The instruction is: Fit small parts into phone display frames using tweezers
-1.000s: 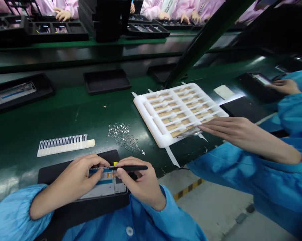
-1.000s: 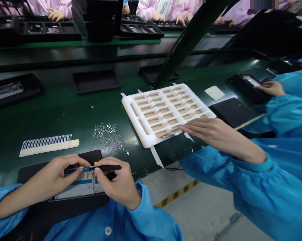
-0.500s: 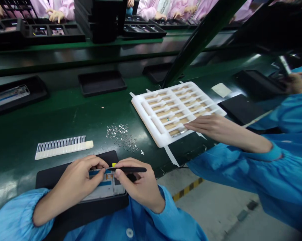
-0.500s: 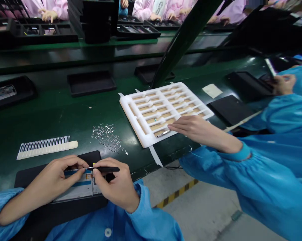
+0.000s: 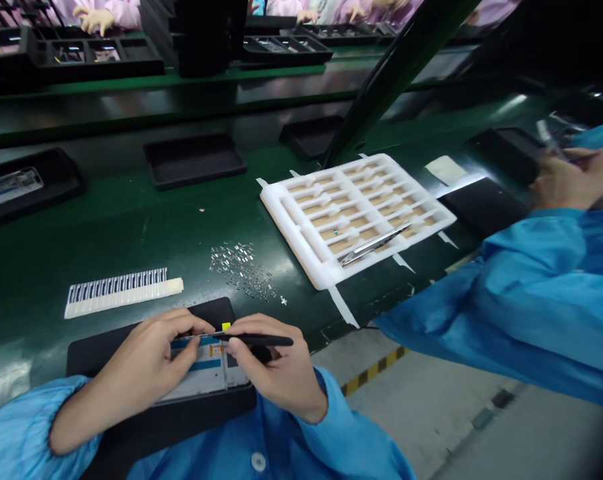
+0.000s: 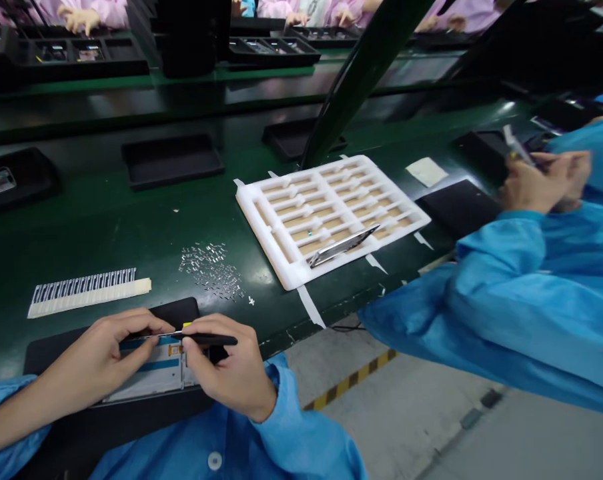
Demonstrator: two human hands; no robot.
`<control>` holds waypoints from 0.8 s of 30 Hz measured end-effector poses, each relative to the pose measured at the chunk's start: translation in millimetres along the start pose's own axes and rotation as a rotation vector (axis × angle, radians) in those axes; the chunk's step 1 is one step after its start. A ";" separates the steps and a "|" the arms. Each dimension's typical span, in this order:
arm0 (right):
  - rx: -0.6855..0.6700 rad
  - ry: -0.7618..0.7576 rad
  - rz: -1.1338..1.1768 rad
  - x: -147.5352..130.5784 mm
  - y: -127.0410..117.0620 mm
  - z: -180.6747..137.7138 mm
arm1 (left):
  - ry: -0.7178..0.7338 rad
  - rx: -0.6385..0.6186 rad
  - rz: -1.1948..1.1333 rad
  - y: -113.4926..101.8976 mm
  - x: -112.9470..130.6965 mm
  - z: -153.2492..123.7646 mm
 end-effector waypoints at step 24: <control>-0.009 0.003 0.011 -3.2 -3.1 0.7 | -0.026 -0.023 -0.025 -2.6 -2.0 0.0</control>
Point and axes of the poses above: each hand's wrist, its own z-axis towards the middle knuckle, its own y-axis out of the palm, x = y × z, the point moved 5 cm from there along z, towards the middle knuckle, and after that the axes turned 3 degrees about -z, right-handed, at the moved point
